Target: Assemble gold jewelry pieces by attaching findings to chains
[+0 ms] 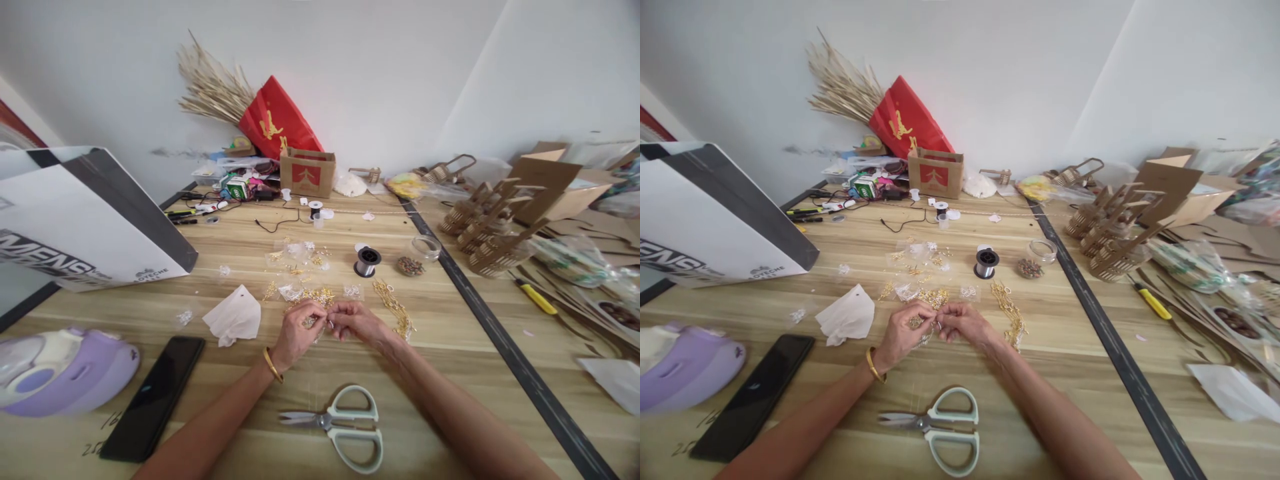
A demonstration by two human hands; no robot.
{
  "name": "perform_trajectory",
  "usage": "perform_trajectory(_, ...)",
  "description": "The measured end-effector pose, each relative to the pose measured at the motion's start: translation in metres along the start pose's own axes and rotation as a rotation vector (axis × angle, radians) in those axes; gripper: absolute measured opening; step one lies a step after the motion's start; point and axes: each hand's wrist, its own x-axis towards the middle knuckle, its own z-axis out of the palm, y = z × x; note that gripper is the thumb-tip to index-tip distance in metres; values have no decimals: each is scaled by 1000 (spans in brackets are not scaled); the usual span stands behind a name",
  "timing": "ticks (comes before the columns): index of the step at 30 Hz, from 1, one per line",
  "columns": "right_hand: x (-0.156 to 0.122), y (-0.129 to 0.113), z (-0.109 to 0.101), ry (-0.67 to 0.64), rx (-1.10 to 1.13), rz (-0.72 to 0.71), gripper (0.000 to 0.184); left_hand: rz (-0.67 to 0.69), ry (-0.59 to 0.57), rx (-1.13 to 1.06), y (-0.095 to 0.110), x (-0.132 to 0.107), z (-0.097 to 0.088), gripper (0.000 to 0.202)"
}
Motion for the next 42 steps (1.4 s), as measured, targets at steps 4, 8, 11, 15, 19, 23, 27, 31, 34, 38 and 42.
perform_trajectory(4, 0, 0, 1, 12, 21, -3, 33, 27, 20, -13, -1, -1, 1, 12)
perform_trajectory(8, 0, 2, 0, 14, 12, -26, 32, 44, 44, -50, -1, 0, 1, 11)
perform_trajectory(11, 0, 3, -2, 12, 2, -55, 30, -8, 43, -94, -1, 1, 0, 10)
perform_trajectory(15, 2, 5, -5, 20, -14, -103, 27, -122, 41, -187, -3, 1, -1, 6)
perform_trajectory(19, 3, 6, -7, 49, -20, -106, 28, -260, 37, -356, -6, 2, -1, 4)
perform_trajectory(23, 4, 7, -8, 88, -22, -96, 29, -369, 55, -501, -7, 3, -1, 7)
perform_trajectory(27, 4, 7, -9, 94, -11, -107, 28, -441, 40, -591, -7, 4, -2, 10)
perform_trajectory(31, 4, 6, -8, 110, -21, -89, 28, -488, 37, -587, -6, 4, -2, 12)
perform_trajectory(34, 4, 7, -8, 114, -47, -100, 29, -511, 34, -570, -6, 4, -1, 14)
perform_trajectory(38, 3, 6, -7, 117, -94, -135, 31, -542, 34, -557, -8, 4, -1, 15)
perform_trajectory(42, 1, 4, -5, 145, -159, -166, 34, -559, 49, -564, -9, 4, 0, 14)
